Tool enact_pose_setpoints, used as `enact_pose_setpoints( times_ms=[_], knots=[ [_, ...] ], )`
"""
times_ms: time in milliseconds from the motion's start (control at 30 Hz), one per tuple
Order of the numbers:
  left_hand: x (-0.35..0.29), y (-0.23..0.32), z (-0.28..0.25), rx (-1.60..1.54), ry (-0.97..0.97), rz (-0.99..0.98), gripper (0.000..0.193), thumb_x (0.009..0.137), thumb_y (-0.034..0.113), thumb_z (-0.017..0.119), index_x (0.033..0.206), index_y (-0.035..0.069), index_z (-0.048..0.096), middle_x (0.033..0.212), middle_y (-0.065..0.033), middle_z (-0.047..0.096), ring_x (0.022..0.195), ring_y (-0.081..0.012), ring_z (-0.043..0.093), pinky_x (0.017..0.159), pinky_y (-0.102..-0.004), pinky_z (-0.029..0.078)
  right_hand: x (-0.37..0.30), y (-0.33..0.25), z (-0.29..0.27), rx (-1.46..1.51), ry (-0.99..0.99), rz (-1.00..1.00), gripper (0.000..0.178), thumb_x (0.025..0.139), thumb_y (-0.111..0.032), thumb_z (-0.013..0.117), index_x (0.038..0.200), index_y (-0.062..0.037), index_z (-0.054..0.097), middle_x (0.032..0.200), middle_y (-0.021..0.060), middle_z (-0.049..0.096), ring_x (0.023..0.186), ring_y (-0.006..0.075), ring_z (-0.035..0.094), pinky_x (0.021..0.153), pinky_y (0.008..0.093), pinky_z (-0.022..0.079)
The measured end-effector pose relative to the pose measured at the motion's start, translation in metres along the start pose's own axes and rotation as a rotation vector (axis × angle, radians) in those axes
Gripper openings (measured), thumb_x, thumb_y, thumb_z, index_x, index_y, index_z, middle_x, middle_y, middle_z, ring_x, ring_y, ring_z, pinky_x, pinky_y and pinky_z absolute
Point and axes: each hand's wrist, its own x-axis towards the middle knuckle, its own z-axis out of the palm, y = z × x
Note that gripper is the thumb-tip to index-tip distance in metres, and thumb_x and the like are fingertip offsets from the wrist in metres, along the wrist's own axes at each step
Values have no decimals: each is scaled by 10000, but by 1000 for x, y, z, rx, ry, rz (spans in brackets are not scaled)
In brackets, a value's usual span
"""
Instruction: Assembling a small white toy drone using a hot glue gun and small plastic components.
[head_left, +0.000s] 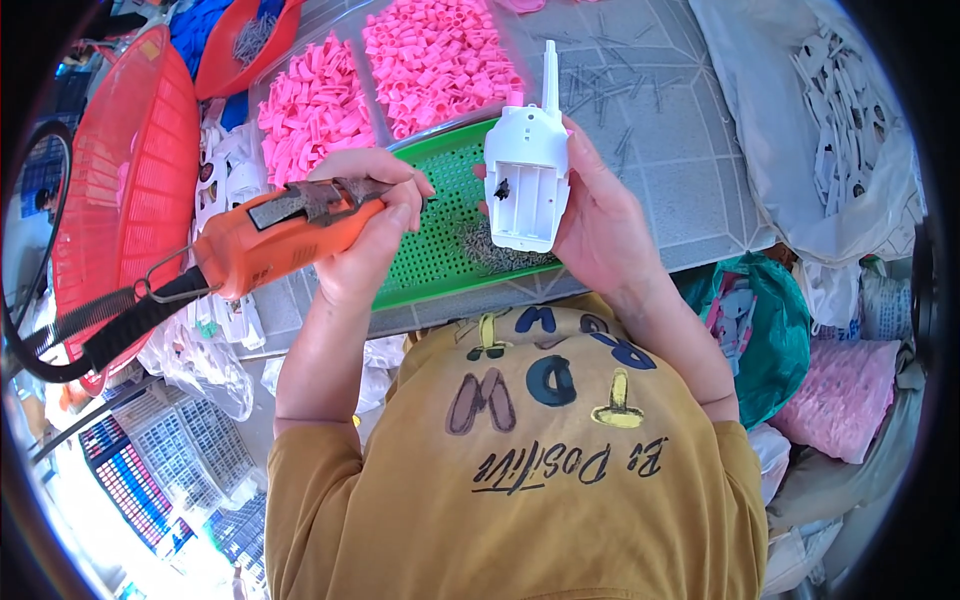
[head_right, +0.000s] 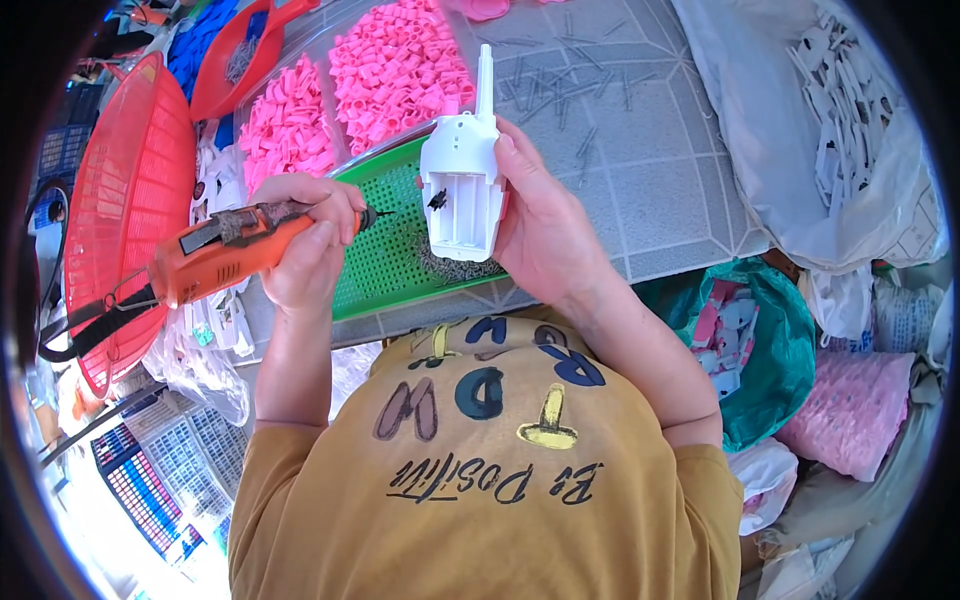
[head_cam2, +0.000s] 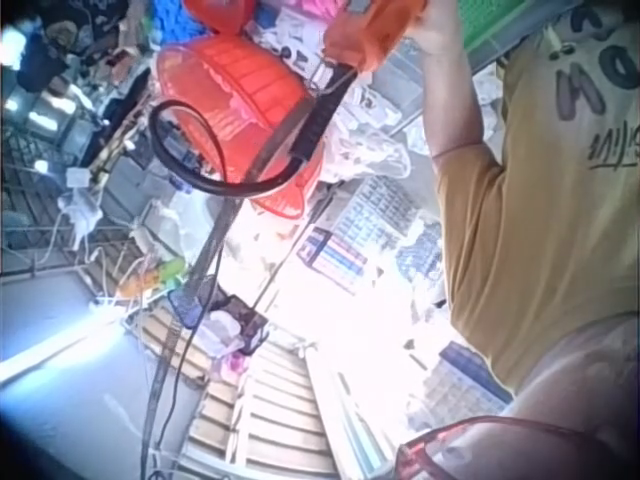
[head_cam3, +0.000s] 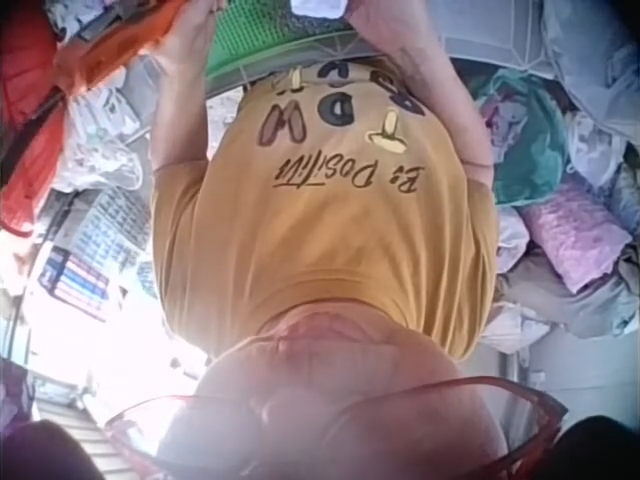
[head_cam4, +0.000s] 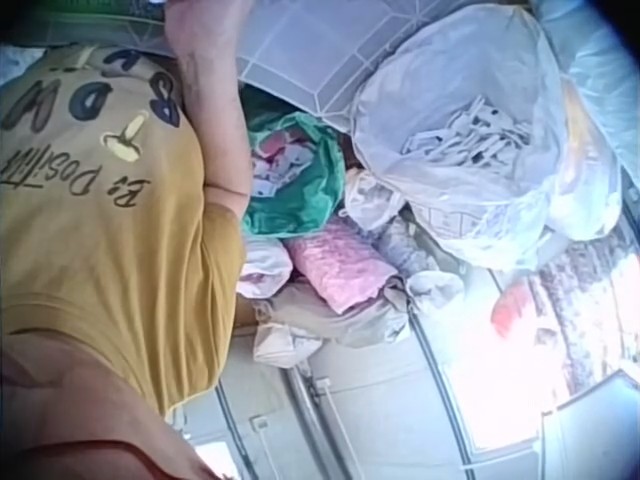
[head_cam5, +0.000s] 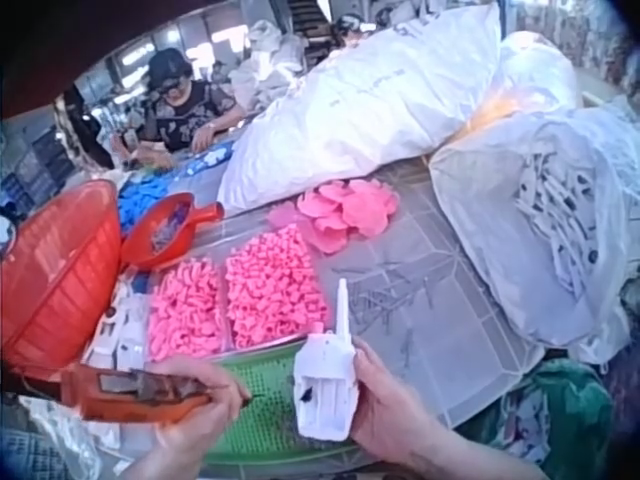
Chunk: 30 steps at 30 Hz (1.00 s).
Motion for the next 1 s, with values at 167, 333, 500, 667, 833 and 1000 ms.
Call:
enact_pose_setpoints(
  times_ms=[167,333,500,667,833,1000],
  knots=[
    [6,24,15,143,31,46,225,798,-81,573,1012,-16,550,661,-77,566,647,-181,582,693,-361,517,1,-4,-4,65,-24,43,504,1071,-341,376,1492,-84,276,1303,95,560,1172,217,593,995,388,497],
    [20,62,32,1,-120,179,242,834,131,605,1060,61,555,631,-8,484,610,-154,503,713,-391,419,4,2,-2,4,6,25,498,1070,-399,329,1457,-87,355,1257,166,607,1119,288,626,927,431,536],
    [38,50,54,-145,-315,141,279,844,156,667,1089,87,554,636,-1,517,591,-159,512,673,-370,426,3,1,-5,69,-68,13,555,1059,-356,419,1512,-81,257,1330,75,546,1187,198,574,999,384,482],
    [31,42,71,-130,-187,22,279,805,120,670,1062,70,573,640,-22,535,587,-174,524,689,-383,442,3,1,-4,86,-40,17,535,1061,-350,416,1502,-83,275,1326,78,549,1182,194,573,988,381,483],
    [32,42,69,-155,-201,-97,238,768,-66,613,985,27,591,767,-67,594,720,-195,588,833,-435,533,1,1,-2,38,-50,15,554,1067,-369,369,1528,-85,248,1409,119,504,1283,249,510,1092,420,398],
    [42,35,70,-115,-313,-82,131,726,-1,638,828,40,567,699,-58,583,659,-205,593,715,-375,505,1,2,1,24,-11,-15,562,1074,-322,383,1544,-87,183,1356,110,513,1220,224,537,1017,401,449]
  ],
)
